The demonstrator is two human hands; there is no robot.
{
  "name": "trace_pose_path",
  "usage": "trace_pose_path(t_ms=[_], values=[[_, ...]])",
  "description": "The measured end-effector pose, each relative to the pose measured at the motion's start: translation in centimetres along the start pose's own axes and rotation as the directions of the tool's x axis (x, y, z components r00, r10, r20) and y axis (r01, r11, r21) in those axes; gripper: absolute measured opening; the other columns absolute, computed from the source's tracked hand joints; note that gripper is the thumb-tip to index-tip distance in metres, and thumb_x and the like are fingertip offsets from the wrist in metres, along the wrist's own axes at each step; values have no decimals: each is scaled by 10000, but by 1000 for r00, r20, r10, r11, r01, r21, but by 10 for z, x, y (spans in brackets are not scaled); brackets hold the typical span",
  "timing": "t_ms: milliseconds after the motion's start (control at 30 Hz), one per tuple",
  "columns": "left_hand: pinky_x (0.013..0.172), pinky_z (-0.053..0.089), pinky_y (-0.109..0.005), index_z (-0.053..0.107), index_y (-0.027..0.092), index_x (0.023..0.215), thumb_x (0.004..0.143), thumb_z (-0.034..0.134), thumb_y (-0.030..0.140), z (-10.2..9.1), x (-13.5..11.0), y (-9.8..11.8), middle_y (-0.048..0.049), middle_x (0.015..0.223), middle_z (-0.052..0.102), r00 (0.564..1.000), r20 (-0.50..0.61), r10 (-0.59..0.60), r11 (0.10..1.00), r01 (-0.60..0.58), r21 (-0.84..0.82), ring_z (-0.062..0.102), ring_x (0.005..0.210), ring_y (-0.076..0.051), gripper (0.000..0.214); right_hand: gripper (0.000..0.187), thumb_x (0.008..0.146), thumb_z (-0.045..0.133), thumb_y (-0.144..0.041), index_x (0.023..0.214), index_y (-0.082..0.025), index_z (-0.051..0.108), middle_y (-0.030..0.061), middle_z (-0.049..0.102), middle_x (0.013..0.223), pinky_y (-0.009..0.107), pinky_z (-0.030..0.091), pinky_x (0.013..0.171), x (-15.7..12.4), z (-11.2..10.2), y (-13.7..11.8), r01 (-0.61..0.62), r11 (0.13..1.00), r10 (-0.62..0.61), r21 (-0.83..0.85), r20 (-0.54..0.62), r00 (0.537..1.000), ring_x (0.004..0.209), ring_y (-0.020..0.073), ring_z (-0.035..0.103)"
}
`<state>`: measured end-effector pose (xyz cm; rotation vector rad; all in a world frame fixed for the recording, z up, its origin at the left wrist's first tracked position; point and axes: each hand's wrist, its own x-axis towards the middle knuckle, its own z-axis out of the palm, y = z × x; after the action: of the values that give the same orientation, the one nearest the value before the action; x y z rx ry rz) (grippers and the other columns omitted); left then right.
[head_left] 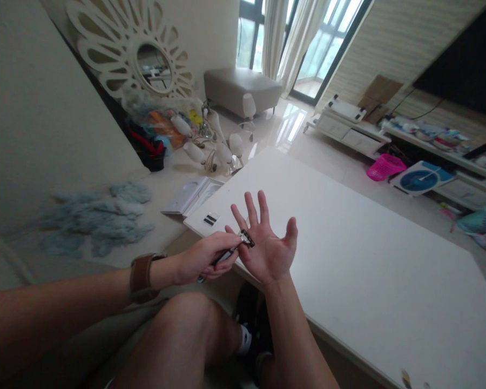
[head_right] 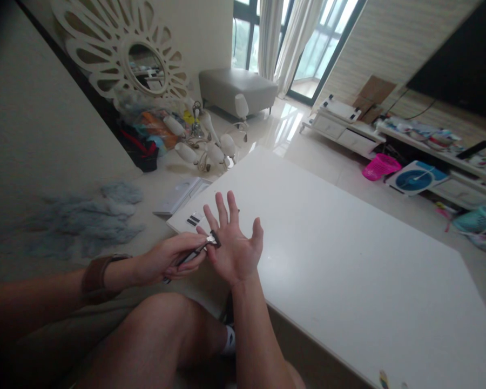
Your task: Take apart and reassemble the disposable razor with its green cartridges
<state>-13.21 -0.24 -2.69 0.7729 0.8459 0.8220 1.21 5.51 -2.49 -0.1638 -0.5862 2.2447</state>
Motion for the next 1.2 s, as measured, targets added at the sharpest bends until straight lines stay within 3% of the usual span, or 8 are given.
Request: trace_pose_path(t_ms=[200,400,600,700,800,900,1100,1200], values=[[290,144,-166,569,158,821,927,472,515,-2,3,-6,75,431,386,1000,21,-14,1000,15,-28,208,303,-56,385,689,811,455,-729,1412,-394,482,-73,284,1628,607,275,1161,-1,-2,0,-27,999,26,-47,-22,999,1520,269,197],[289,162,-160,540,164,826,936,461,509,-6,4,-9,77,451,398,1000,29,-12,1000,11,16,222,309,-55,370,673,806,468,-720,1396,-396,498,-68,316,1615,617,269,1160,0,-1,-1,-17,997,15,-75,-34,999,1514,269,215],[282,183,-157,514,183,838,924,488,488,-8,6,-13,80,490,424,999,23,36,998,-37,44,228,304,-50,318,578,863,409,-636,1359,-369,536,-61,393,1579,561,245,1186,6,-5,-1,99,984,-120,-149,-136,983,1496,229,272],[285,186,-167,500,180,740,919,480,513,-7,6,-12,69,478,407,999,18,35,997,-36,72,234,305,-50,379,558,872,405,-610,1352,-361,543,-48,420,1564,545,264,1180,7,-8,-1,123,982,-145,-143,-160,976,1479,227,311],[291,160,-187,447,185,598,919,426,555,-6,5,-10,61,433,342,999,52,0,996,-5,93,225,295,-53,490,565,859,441,-609,1361,-365,534,-33,408,1572,557,300,1156,5,-7,-1,102,988,-116,-115,-123,986,1449,255,366],[303,143,-203,448,184,579,916,404,543,-4,4,-7,54,429,343,998,54,-20,996,15,86,215,295,-55,495,596,853,456,-628,1387,-369,509,-21,374,1591,557,303,1153,4,-6,-1,85,993,-91,-78,-76,993,1443,272,376],[425,303,-221,624,126,750,874,437,404,1,2,-4,19,489,442,995,-55,89,996,-89,-7,352,432,-103,358,604,880,406,-621,1413,-347,482,-6,371,1594,535,277,1174,6,-6,-1,117,992,-119,-37,-45,992,1453,266,363],[509,339,-243,598,128,651,839,488,382,3,1,-1,-8,542,468,993,-52,106,991,-110,-74,368,501,-107,335,615,876,409,-627,1415,-341,486,3,389,1585,528,288,1172,6,-6,-1,108,993,-110,-44,-45,993,1448,268,372]])
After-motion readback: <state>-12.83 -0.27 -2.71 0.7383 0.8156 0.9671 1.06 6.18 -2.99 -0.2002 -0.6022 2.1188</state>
